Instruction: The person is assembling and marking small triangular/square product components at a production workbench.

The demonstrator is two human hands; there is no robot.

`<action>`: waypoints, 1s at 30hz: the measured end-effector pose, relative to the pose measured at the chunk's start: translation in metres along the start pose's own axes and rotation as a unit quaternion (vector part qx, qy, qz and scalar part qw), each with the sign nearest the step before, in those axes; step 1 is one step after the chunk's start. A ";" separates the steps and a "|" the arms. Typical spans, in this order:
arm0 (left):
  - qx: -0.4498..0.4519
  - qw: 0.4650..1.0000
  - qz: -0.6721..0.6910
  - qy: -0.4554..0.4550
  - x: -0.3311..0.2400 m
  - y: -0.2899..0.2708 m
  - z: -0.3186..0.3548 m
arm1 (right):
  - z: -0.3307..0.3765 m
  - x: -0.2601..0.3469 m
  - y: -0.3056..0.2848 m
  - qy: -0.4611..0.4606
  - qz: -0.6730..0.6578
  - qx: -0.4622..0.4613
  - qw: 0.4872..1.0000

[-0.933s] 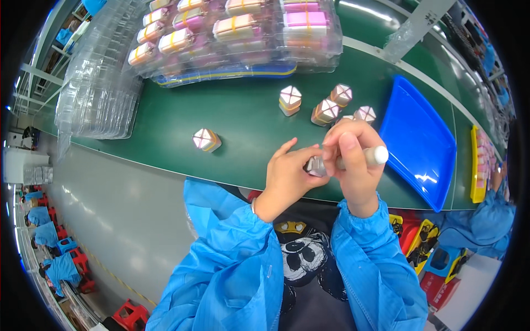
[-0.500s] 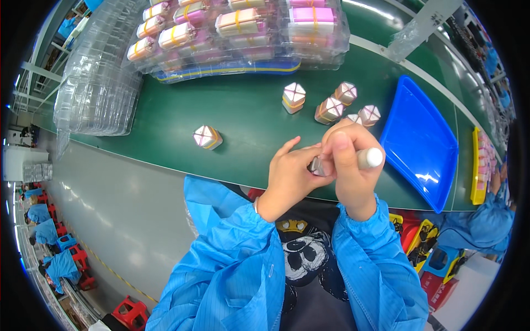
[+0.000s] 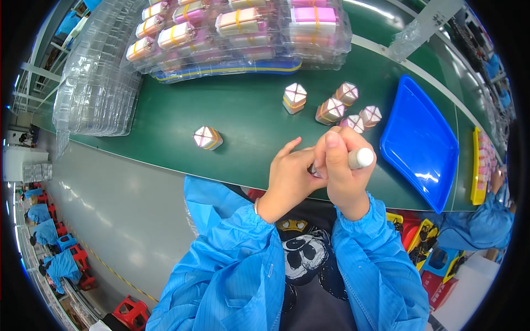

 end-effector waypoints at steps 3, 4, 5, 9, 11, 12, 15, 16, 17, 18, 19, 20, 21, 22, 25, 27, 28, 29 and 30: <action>-0.003 1.000 -0.001 0.006 -0.002 -0.001 0.000 | 0.003 -0.003 -0.001 -0.014 0.007 0.003 1.000; 0.000 1.000 -0.001 0.005 -0.002 -0.001 0.000 | 0.003 -0.002 0.000 -0.024 0.012 0.006 1.000; 0.003 1.000 0.000 0.005 -0.003 -0.001 0.000 | 0.003 -0.003 -0.001 -0.023 0.012 0.006 1.000; 0.006 1.000 -0.006 0.024 -0.003 0.000 0.001 | 0.002 -0.010 -0.002 -0.006 0.003 -0.007 1.000; 0.001 1.000 -0.006 0.024 -0.003 0.000 0.001 | 0.003 -0.013 -0.005 0.015 -0.006 -0.024 1.000; -0.002 1.000 -0.005 0.024 -0.003 0.000 0.001 | 0.005 -0.015 -0.005 0.030 -0.012 -0.033 0.999; 0.023 0.999 -0.017 0.030 0.002 0.005 0.004 | 0.004 -0.022 -0.004 0.058 -0.018 -0.034 0.998; 0.024 0.999 -0.021 0.031 0.002 0.005 0.004 | 0.002 -0.024 -0.003 0.066 -0.019 -0.032 0.997; 0.025 0.999 -0.024 0.031 0.001 0.005 0.003 | 0.001 -0.018 -0.003 0.052 -0.056 -0.025 0.997; 0.026 0.999 -0.027 0.032 0.000 0.005 0.002 | -0.001 -0.012 -0.003 0.037 -0.093 -0.018 0.995; 0.021 0.999 -0.008 0.027 0.000 0.004 0.001 | -0.003 -0.006 -0.004 0.022 -0.130 -0.010 0.991; 0.016 1.000 0.011 0.023 -0.001 0.002 0.000 | -0.009 0.005 -0.015 -0.032 -0.181 -0.012 0.983; 0.012 0.999 0.030 0.018 -0.002 0.001 -0.002 | -0.015 0.012 -0.030 -0.023 -0.274 -0.026 0.961; 0.004 0.997 0.044 0.058 -0.012 -0.006 -0.006 | -0.023 0.026 -0.044 -0.032 -0.343 -0.015 0.939; 0.069 0.902 0.313 -0.290 0.040 0.012 0.013 | -0.041 0.032 -0.090 0.039 -0.298 -0.091 0.950; 0.102 0.802 0.480 -0.341 0.038 0.010 0.015 | -0.042 0.017 -0.101 0.042 -0.163 -0.069 0.983; 0.118 0.743 0.524 -0.400 0.025 0.007 0.015 | -0.040 0.001 -0.104 0.065 -0.074 -0.073 0.992; 0.127 0.678 0.562 -0.457 0.019 0.003 0.021 | -0.037 -0.012 -0.104 0.089 0.015 -0.072 0.993; 0.159 0.625 0.621 -0.446 0.019 0.002 0.023 | -0.032 -0.028 -0.104 0.159 0.106 -0.073 0.979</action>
Point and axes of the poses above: each hand's wrist, its own z-axis away from the middle knuckle, its own y-axis out of the palm, x = y × z, the point moved 10 cm from there along -z, towards the middle knuckle, and after that the axes turned 14 degrees about -x, right-handed, at the moved point
